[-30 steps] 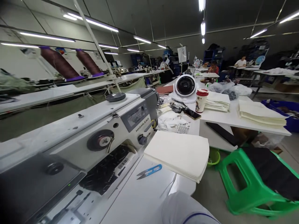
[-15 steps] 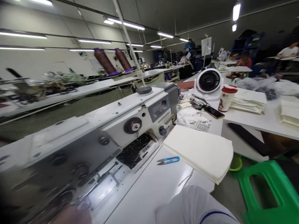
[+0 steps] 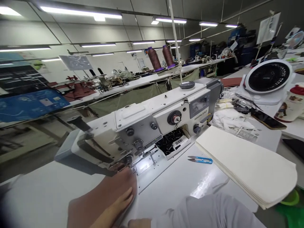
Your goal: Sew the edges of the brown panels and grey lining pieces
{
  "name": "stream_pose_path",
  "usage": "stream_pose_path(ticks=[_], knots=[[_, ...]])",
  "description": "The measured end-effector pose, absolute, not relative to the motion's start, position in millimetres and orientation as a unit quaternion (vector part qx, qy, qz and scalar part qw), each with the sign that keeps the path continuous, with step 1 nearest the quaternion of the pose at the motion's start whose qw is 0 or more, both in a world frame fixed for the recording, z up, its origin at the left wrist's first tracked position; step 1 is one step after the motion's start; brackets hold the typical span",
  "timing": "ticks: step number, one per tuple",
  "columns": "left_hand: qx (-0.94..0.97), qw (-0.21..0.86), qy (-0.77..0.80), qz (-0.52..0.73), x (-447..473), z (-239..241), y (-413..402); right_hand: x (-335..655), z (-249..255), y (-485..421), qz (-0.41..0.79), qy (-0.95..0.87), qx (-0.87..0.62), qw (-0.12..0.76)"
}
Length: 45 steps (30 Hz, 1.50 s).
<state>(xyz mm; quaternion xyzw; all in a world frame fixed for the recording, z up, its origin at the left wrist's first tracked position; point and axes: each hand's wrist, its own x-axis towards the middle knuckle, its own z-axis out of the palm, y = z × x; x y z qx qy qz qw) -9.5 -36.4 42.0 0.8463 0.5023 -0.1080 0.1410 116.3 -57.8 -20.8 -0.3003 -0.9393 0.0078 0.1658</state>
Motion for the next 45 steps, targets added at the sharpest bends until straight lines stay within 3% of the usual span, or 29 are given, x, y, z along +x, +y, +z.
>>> stream_pose_path(ticks=[10,19,30,45], knots=[[0.822,0.198,0.528,-0.085,9.1,48.5,-47.6,140.8,-14.9,-87.7,-0.016,-0.941,-0.171,0.290],[0.804,0.235,0.518,-0.173,15.8,50.7,-45.1,141.1,-20.4,-95.6,0.041,-0.934,-0.170,0.311],[0.797,0.288,0.503,-0.166,10.1,45.4,-39.2,136.2,-18.9,-98.5,0.035,-0.925,-0.186,0.329],[0.796,0.256,0.511,-0.199,21.4,44.8,-9.8,141.3,-16.4,-70.1,0.026,-0.939,-0.185,0.289]])
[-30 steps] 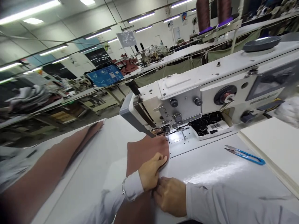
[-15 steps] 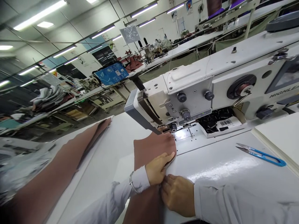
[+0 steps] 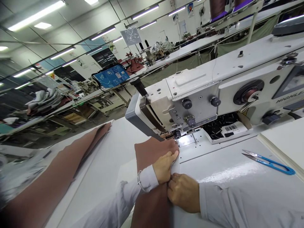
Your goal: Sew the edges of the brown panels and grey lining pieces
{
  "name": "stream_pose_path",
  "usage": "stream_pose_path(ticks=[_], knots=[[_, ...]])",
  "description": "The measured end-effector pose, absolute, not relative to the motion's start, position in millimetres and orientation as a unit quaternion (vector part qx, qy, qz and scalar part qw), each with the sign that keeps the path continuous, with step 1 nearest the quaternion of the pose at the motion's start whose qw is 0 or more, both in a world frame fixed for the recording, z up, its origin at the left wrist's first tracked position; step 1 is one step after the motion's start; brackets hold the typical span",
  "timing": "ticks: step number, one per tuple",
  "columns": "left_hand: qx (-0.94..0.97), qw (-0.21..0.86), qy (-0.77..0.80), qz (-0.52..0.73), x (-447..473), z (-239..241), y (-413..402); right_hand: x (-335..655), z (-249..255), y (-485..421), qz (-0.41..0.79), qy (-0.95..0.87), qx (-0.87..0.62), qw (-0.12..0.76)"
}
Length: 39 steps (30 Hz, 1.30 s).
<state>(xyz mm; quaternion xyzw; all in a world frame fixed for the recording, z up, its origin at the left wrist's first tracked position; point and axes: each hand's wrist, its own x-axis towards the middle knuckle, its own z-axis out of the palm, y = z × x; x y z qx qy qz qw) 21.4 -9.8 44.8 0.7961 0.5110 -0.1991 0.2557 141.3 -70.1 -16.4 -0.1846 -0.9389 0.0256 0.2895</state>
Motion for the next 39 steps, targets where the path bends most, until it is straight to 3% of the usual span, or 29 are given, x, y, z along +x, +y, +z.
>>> stream_pose_path(ticks=[14,22,28,34,39], knots=[[0.802,0.209,0.530,-0.181,37.4,57.7,8.5,151.6,-24.3,-47.0,0.028,-0.930,-0.199,0.307],[0.816,0.273,0.486,-0.150,24.5,58.4,9.2,156.9,-23.5,-28.4,0.024,-0.931,-0.195,0.307],[0.827,0.230,0.486,-0.161,28.6,59.6,22.5,156.7,-23.6,-21.6,0.025,-0.933,-0.209,0.292],[0.811,0.298,0.474,-0.172,22.1,63.5,6.8,153.6,-23.5,-53.8,-0.022,-0.912,-0.268,0.309],[0.811,0.284,0.487,-0.155,27.5,64.3,16.0,153.4,-24.1,-43.4,-0.059,-0.929,-0.258,0.260]])
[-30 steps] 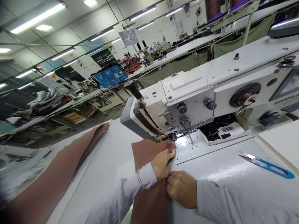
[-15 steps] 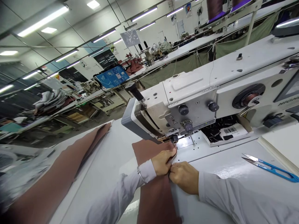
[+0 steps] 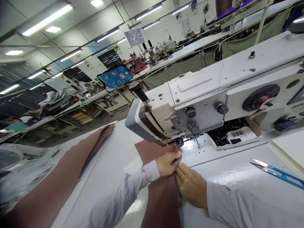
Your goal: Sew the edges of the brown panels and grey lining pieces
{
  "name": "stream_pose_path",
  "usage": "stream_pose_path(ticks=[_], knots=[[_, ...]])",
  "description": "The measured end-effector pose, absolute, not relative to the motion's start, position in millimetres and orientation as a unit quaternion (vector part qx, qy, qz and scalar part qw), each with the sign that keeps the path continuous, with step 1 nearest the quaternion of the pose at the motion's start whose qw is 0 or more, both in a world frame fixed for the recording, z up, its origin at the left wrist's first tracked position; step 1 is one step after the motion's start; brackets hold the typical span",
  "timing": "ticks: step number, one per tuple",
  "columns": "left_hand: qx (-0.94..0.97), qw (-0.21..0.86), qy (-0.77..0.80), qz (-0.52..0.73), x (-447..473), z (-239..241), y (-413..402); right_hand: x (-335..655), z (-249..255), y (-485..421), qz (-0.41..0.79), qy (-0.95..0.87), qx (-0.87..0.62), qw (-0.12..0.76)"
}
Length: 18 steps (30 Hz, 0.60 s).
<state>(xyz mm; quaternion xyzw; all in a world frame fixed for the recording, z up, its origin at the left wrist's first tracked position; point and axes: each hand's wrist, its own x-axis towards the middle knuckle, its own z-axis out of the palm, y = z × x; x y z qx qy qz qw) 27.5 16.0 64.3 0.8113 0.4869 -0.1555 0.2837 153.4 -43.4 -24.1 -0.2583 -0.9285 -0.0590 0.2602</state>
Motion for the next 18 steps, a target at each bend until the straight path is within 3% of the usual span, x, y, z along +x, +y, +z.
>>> stream_pose_path(ticks=[13,18], knots=[[0.830,0.189,0.495,-0.174,25.1,59.1,8.6,157.6,-23.1,-39.3,-0.050,-0.926,-0.273,0.254],[0.841,0.205,0.461,-0.196,26.9,64.5,14.6,156.4,-20.0,-38.3,-0.039,-0.931,-0.281,0.230]])
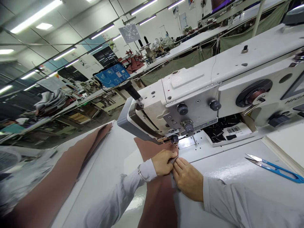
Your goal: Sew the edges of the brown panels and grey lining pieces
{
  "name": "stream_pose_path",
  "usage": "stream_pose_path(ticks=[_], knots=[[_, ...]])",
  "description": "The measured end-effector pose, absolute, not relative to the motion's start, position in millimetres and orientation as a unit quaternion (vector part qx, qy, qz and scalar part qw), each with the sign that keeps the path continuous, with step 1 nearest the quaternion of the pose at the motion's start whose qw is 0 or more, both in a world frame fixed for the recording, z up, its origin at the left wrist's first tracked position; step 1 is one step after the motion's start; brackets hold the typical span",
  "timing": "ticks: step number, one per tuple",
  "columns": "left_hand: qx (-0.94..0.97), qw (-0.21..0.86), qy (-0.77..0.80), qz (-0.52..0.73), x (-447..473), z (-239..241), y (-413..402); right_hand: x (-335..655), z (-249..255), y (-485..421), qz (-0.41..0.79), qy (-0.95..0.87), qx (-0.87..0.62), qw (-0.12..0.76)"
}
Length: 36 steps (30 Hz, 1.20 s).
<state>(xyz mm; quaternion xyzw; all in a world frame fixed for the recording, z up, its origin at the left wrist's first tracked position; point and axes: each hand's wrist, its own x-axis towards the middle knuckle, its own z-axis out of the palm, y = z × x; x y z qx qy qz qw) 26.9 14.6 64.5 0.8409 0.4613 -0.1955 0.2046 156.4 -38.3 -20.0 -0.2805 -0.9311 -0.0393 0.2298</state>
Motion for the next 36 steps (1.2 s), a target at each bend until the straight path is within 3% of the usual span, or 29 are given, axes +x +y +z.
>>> stream_pose_path(ticks=[3,10,17,23,28,36], knots=[[0.842,0.198,0.456,-0.209,30.8,68.8,15.9,158.8,-21.2,-41.8,-0.021,-0.925,-0.283,0.252],[0.837,0.156,0.470,-0.233,37.7,61.7,1.3,184.7,-3.1,-66.7,0.093,-0.845,-0.319,0.420],[0.850,0.162,0.479,-0.146,24.0,59.4,-8.0,182.7,-3.6,-67.4,0.082,-0.904,-0.261,0.329],[0.844,0.116,0.521,-0.055,18.8,46.9,-23.6,181.2,-6.0,-67.4,0.066,-0.864,-0.290,0.406],[0.855,0.097,0.508,-0.024,17.8,35.1,-28.0,177.2,-8.5,-79.2,0.046,-0.898,-0.182,0.399],[0.849,0.095,0.519,0.001,16.3,31.4,-20.1,176.6,-12.9,-83.3,0.049,-0.883,-0.239,0.402]])
